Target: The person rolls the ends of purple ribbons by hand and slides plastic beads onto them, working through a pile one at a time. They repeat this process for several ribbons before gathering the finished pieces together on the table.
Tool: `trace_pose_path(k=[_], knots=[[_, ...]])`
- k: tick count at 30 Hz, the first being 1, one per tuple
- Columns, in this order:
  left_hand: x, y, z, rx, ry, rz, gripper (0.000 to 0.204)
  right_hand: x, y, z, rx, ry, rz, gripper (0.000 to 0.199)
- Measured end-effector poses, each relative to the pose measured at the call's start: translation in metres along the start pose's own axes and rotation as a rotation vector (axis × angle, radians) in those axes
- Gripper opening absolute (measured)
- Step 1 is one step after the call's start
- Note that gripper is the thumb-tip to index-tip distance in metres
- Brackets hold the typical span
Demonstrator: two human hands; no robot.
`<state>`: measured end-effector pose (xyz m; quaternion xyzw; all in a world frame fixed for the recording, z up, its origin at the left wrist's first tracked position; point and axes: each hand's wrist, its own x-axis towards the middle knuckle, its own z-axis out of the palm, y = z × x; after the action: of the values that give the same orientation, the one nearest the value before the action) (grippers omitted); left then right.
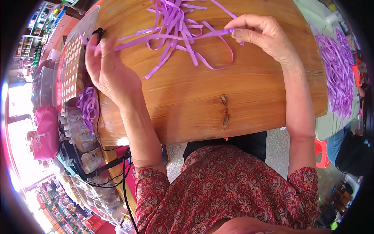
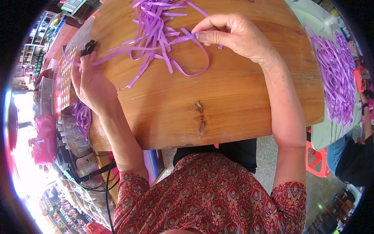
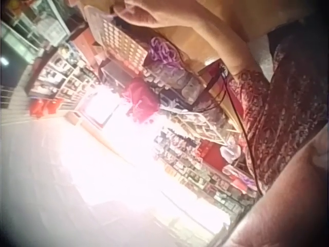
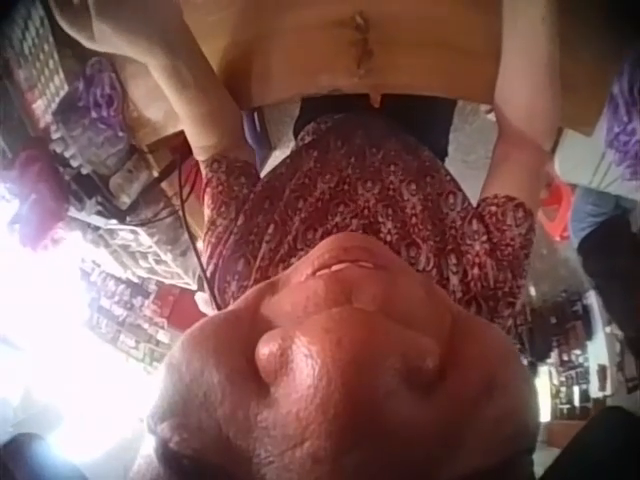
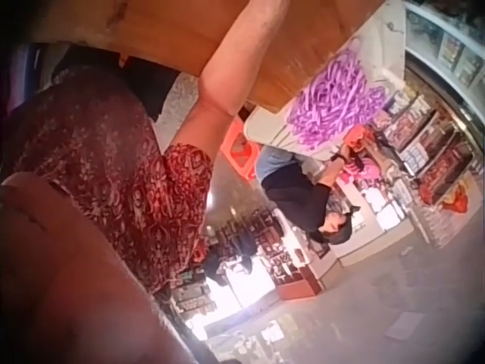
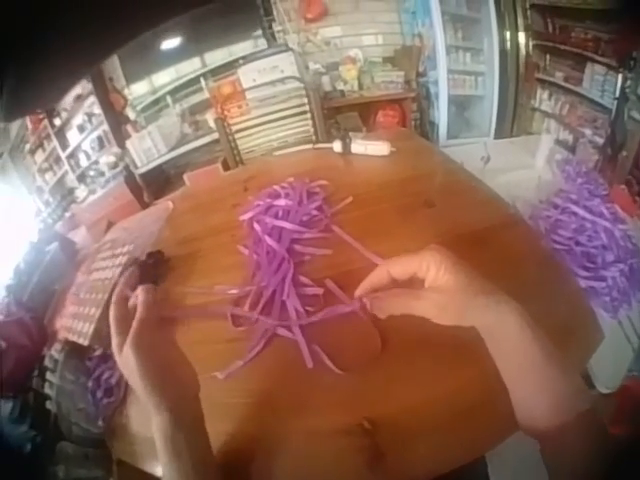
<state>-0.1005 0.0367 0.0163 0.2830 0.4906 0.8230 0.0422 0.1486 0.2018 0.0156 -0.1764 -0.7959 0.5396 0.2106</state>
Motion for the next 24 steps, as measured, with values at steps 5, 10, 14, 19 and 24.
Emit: trace_pose_path(k=[5,10,14,19,24], knots=[[-0.012,-0.009,0.006,0.522,-0.071,0.6,0.05,0.006,0.003,0.014,-0.024,0.014,-0.121,0.023],[-0.082,-0.013,0.045,0.016,-0.646,-0.146,0.041,-0.004,-0.006,0.048,-0.161,0.004,-0.304,0.029],[-0.081,-0.022,0.044,-0.093,-0.636,-0.498,0.032,-0.003,-0.007,0.054,-0.178,0.088,-0.27,0.031],[-0.063,-0.024,0.032,0.169,-0.658,-0.344,0.021,-0.005,-0.014,0.044,-0.235,0.133,-0.035,0.025],[-0.011,-0.038,0.006,0.733,-0.469,0.108,0.033,0.002,0.0,-0.003,-0.232,0.321,-0.072,0.017]])
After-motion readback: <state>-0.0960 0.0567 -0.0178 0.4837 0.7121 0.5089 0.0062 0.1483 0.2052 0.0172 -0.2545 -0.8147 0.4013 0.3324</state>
